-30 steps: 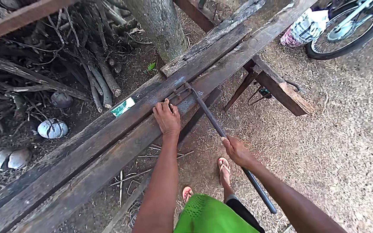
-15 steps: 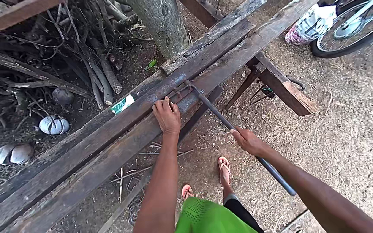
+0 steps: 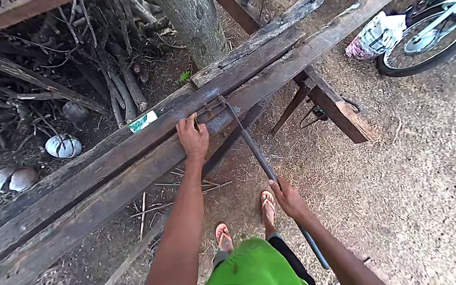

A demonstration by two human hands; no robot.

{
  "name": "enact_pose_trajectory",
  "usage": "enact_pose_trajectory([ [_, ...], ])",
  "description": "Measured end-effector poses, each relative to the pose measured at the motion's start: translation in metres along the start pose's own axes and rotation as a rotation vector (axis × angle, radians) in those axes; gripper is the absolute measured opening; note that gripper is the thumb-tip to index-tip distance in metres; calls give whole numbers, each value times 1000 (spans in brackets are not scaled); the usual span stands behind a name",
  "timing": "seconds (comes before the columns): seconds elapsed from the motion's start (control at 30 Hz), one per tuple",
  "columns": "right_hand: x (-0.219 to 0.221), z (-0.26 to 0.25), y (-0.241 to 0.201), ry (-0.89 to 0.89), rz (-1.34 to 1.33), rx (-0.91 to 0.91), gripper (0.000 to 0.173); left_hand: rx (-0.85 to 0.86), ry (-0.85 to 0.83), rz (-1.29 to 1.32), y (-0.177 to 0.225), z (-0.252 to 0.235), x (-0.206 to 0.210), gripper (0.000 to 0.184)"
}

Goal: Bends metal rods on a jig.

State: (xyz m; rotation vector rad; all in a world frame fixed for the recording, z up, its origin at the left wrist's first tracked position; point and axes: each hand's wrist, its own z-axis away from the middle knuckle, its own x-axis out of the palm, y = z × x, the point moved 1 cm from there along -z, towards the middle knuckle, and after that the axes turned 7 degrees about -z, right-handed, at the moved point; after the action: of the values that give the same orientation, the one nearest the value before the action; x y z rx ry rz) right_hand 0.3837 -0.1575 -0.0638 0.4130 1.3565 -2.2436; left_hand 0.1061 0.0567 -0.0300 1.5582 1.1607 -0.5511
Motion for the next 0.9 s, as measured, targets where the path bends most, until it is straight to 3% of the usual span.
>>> enact_pose_trajectory([
  [0.27,-13,0,-1,3,7,-61,56,-156,-324,301,-6,-33,-26,37],
  [0.47,-10,-19,12,-33,-10,-100,57,-221,-443,246,12,-51,-32,30],
  [0.73,0,-44,31,13,-19,-164,56,-131,-466,264,3,-61,-29,22],
  [0.9,-45,-84,18,50,86,-252,58,-79,-422,318,33,-45,-99,27],
])
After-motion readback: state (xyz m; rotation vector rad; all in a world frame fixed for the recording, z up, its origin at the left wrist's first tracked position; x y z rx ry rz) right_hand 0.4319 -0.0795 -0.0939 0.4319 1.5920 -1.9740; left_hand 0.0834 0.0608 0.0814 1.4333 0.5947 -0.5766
